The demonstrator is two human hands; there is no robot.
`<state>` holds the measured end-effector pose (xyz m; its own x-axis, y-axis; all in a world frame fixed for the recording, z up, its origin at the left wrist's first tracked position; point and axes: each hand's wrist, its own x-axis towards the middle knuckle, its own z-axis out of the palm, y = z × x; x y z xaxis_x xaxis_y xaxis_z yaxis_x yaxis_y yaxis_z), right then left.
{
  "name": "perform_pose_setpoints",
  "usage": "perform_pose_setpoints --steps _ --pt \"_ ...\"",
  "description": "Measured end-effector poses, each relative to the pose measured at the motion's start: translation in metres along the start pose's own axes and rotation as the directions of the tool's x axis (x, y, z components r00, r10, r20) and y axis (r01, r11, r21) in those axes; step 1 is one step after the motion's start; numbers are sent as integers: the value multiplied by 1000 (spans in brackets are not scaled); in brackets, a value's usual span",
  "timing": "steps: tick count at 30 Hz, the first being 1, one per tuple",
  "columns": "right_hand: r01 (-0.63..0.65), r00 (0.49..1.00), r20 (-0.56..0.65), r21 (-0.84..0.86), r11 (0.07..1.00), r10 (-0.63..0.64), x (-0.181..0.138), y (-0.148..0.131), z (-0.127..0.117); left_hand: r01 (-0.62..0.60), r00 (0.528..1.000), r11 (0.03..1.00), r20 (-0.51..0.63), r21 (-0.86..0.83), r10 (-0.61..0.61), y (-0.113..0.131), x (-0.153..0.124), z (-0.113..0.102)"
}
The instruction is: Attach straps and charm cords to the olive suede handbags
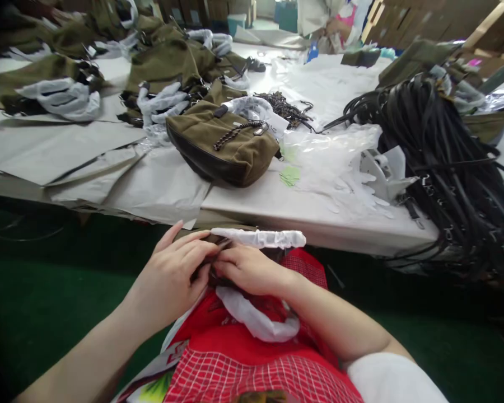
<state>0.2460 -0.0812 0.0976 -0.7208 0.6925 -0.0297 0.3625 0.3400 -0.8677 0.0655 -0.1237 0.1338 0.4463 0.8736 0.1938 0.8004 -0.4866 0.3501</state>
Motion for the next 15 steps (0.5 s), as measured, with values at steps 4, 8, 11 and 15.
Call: perform_pose_setpoints --steps 4,8,11,15 --pt "2 999 34 133 991 -6 -5 -3 -14 -36 996 999 84 -20 37 -12 5 -2" --pt "-80 996 45 224 971 72 -4 -10 -17 -100 993 994 68 38 97 -3 11 1" --pt "-82 997 10 -10 997 82 -12 -25 -18 -154 988 981 -3 115 155 -1 13 7" --pt "95 986 -81 -441 892 -144 -43 -59 -36 -176 980 984 -97 1 175 -16 2 13"
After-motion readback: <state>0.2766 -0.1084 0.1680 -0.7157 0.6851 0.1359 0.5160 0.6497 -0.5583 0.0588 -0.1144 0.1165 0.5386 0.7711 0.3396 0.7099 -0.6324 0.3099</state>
